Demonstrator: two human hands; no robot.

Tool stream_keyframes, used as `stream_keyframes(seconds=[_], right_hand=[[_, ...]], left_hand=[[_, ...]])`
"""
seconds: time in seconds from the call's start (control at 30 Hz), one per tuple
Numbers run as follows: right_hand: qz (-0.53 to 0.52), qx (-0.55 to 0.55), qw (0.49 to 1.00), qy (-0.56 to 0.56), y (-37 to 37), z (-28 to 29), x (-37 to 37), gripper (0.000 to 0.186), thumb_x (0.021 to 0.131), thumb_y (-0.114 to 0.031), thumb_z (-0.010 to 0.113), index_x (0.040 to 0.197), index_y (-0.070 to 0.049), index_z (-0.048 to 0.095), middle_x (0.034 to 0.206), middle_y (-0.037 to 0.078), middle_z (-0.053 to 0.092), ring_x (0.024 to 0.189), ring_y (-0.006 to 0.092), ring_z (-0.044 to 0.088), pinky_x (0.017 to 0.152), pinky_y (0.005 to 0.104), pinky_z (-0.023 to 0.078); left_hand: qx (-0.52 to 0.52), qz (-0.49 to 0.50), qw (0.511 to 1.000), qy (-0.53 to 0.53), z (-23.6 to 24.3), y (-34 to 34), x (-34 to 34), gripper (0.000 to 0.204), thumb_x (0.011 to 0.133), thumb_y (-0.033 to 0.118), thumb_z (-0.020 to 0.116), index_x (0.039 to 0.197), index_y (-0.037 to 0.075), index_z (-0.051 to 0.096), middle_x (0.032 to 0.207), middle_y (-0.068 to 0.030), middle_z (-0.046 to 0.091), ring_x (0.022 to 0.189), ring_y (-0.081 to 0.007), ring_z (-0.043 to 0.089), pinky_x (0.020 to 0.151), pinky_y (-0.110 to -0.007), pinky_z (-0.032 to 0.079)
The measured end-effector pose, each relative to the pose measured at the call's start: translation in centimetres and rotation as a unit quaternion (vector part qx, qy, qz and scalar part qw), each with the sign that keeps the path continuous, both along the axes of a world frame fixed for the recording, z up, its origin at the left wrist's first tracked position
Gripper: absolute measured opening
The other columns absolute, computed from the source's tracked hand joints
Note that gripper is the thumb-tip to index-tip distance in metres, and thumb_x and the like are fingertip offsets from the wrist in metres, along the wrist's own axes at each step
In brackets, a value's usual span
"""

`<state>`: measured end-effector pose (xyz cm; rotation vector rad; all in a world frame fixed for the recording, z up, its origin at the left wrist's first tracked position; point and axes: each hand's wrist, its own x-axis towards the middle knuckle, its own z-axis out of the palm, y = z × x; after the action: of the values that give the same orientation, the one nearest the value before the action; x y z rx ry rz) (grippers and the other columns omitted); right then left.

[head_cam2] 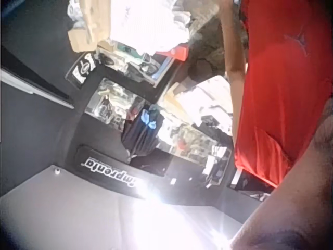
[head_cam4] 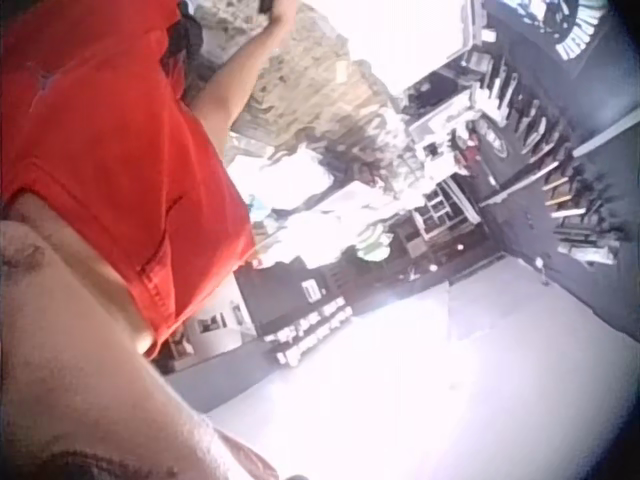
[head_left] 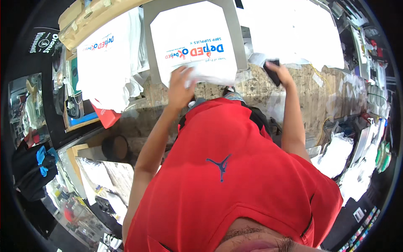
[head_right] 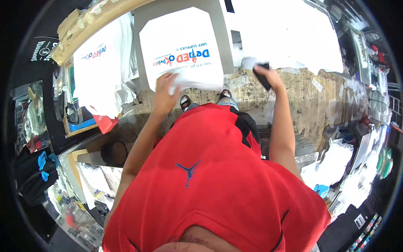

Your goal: The person prepares and applies silk screen prints to multiple white fabric bags by aligning each bag on a board, applying ink using a screen and squeegee, and then stacking the completed bags.

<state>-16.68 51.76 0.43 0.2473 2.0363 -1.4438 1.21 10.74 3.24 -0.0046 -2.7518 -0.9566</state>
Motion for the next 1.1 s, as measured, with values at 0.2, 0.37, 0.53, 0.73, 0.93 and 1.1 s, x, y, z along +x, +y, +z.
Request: stream_keyframes(seconds=[0.2,0.37,0.53,0.73,0.93,1.1], right_hand=[[0.007,0.373,0.897,0.237,-3.3,-5.7,-11.3,0.091,0.079,-0.055,0.075,0.151,-0.012,0.038,0.146,0.032,0.042,0.135,0.0485,0.040,0.110,0.0557,0.036],[-0.058,0.470,0.843,0.256,-6.4,-5.0,-9.1,0.094,0.078,-0.049,0.077,0.154,-0.015,0.034,0.147,0.033,0.039,0.137,0.0478,0.037,0.110,0.0612,0.033],[0.104,0.201,0.969,0.098,-5.9,-2.7,-1.3,0.059,0.080,-0.038,0.078,0.122,0.001,0.066,0.118,0.026,0.067,0.108,0.0301,0.066,0.095,0.0378,0.050],[0.151,0.028,0.975,0.160,-10.8,-3.2,7.9,0.054,0.088,-0.044,0.074,0.111,0.005,0.071,0.107,0.016,0.073,0.099,0.0223,0.067,0.090,0.0343,0.050],[0.168,0.040,0.985,0.000,-13.6,2.0,7.9,0.036,0.092,-0.026,0.070,0.114,0.002,0.067,0.096,0.010,0.071,0.089,0.0165,0.066,0.077,0.0320,0.053],[0.103,-0.201,0.970,-0.092,-19.0,3.2,10.2,0.057,0.091,-0.006,0.065,0.143,-0.005,0.043,0.111,0.008,0.067,0.091,0.0157,0.067,0.074,0.0309,0.056]], left_hand=[[-0.172,-0.053,0.983,-0.035,-2.4,5.4,-3.8,0.073,0.092,0.055,0.061,0.151,0.017,0.043,0.157,-0.0212,0.030,0.140,-0.0411,0.030,0.116,-0.060,0.018],[-0.196,-0.066,0.978,-0.033,-2.3,5.0,-3.1,0.074,0.091,0.058,0.060,0.151,0.017,0.045,0.158,-0.0218,0.029,0.140,-0.0417,0.031,0.116,-0.059,0.020],[-0.150,-0.029,0.988,-0.009,-1.4,1.9,-0.1,0.073,0.088,0.050,0.070,0.148,0.014,0.048,0.150,-0.0242,0.039,0.136,-0.0426,0.036,0.113,-0.057,0.026],[0.386,0.411,0.818,-0.117,-8.3,-6.9,5.8,0.056,0.085,0.034,0.081,0.122,-0.004,0.062,0.124,-0.0108,0.061,0.104,-0.0193,0.056,0.096,-0.036,0.043],[0.423,0.150,0.860,-0.243,1.0,-8.5,3.7,0.041,0.092,0.020,0.074,0.125,-0.001,0.063,0.110,-0.0048,0.069,0.099,-0.0130,0.061,0.090,-0.027,0.047],[0.264,0.019,0.959,-0.098,12.8,-13.5,0.3,0.048,0.094,0.011,0.069,0.138,0.001,0.056,0.123,-0.0132,0.067,0.112,-0.0152,0.061,0.096,-0.029,0.049]])
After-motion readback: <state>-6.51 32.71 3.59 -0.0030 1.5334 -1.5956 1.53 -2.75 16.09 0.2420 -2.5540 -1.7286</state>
